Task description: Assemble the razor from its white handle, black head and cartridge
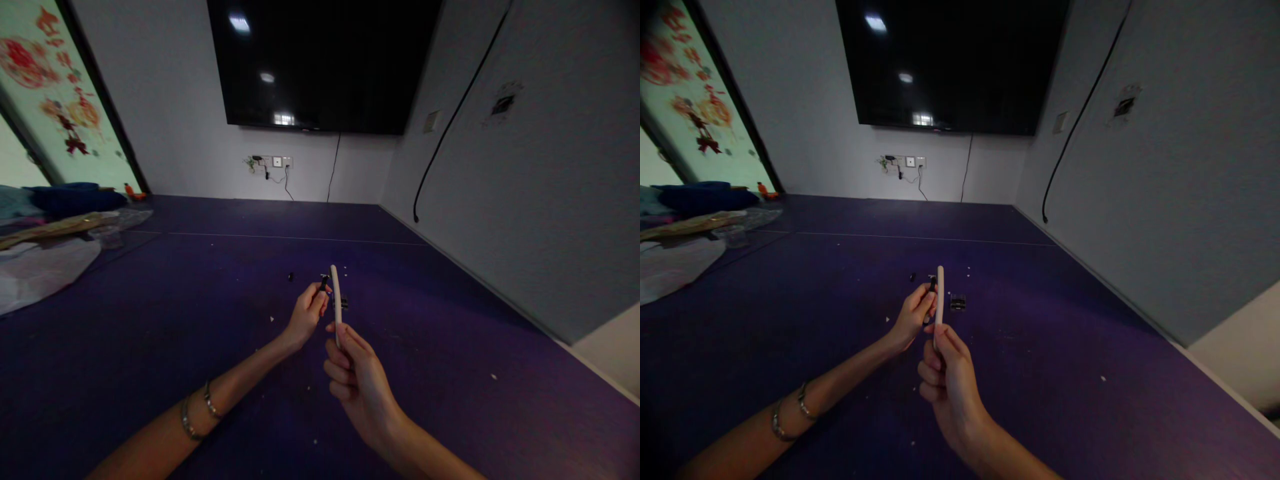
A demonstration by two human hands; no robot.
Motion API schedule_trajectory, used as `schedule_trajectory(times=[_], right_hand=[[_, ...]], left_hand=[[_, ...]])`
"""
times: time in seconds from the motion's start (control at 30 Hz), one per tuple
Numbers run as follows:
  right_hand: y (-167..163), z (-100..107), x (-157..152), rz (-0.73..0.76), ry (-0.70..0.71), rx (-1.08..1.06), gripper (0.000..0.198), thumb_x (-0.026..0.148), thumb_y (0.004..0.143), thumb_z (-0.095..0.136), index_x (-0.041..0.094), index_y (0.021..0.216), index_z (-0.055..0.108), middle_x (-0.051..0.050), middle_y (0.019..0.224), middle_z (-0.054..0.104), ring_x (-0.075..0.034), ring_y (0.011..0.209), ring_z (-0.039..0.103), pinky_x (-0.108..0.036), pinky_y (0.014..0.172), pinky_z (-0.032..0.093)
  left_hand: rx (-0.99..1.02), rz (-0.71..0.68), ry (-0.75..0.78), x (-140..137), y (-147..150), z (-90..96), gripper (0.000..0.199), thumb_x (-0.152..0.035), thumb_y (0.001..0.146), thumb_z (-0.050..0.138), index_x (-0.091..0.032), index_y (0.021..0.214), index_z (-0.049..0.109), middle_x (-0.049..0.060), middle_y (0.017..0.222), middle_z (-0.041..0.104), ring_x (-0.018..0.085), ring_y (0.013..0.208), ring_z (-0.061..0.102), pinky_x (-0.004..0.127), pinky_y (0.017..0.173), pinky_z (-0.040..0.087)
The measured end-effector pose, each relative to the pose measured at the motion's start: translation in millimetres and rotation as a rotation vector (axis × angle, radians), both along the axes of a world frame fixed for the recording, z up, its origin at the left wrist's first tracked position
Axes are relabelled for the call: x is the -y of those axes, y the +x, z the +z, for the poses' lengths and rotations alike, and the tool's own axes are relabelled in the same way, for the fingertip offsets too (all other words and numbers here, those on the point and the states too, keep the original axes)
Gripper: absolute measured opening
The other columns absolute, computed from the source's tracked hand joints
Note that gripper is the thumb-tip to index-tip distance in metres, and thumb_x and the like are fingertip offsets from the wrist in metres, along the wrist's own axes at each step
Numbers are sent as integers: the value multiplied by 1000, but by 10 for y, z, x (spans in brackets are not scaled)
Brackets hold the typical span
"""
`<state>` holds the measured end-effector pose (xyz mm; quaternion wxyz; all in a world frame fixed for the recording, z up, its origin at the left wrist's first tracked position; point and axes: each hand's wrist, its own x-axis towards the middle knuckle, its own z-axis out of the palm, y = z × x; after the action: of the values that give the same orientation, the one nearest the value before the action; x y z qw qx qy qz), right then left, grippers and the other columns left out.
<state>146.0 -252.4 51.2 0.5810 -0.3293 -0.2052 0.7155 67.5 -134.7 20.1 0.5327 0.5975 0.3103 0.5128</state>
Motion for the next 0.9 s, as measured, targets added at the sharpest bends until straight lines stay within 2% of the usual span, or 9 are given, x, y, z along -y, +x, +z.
schedule_trajectory(times=[0.23,0.33,0.47,0.57,0.73,0.83,0.9], right_hand=[[-71,-123,90,42,-63,33,30,42,69,65,21,85,51,12,47,27,-2,38,11,-18,36,4],[2,-19,56,-5,57,125,28,44,74,60,21,86,53,10,49,32,-3,36,13,-19,36,7],[311,201,-165,-125,346,494,22,40,80,55,18,79,59,4,55,41,-6,44,31,-21,42,22],[650,315,-374,-145,463,795,22,38,78,58,18,78,66,2,59,45,-9,51,37,-23,48,26],[1088,307,-609,-219,468,1301,46,52,79,49,15,57,65,2,46,37,-9,45,33,-25,45,22],[1165,242,-658,-342,491,1505,49,57,77,49,15,54,63,3,43,36,-9,43,33,-24,44,21],[1157,210,-660,-369,515,1604,51,58,77,48,16,54,64,2,42,39,-9,42,35,-24,43,21]], left_hand=[[-8,25,-30,-33,-9,-27,26,-42,81,48,-17,87,52,-6,57,38,7,47,32,19,44,24],[-30,-4,25,-93,-40,-43,23,-38,83,45,-18,91,52,-4,61,42,9,52,37,20,47,27],[-78,3,123,-158,-82,-49,19,-33,85,43,-18,92,53,-3,65,45,10,59,40,21,55,31],[-86,3,207,-180,-110,-29,19,-33,86,43,-18,92,54,-1,72,48,12,65,42,22,64,34],[-109,-49,328,-150,-147,26,20,-35,88,42,-18,89,53,2,82,50,16,82,46,26,80,35],[-173,-86,363,-118,-151,27,20,-34,89,41,-18,87,52,2,84,50,16,83,47,27,81,35],[-202,-107,374,-105,-150,12,20,-33,90,39,-18,88,52,2,84,51,16,83,47,28,81,36]])
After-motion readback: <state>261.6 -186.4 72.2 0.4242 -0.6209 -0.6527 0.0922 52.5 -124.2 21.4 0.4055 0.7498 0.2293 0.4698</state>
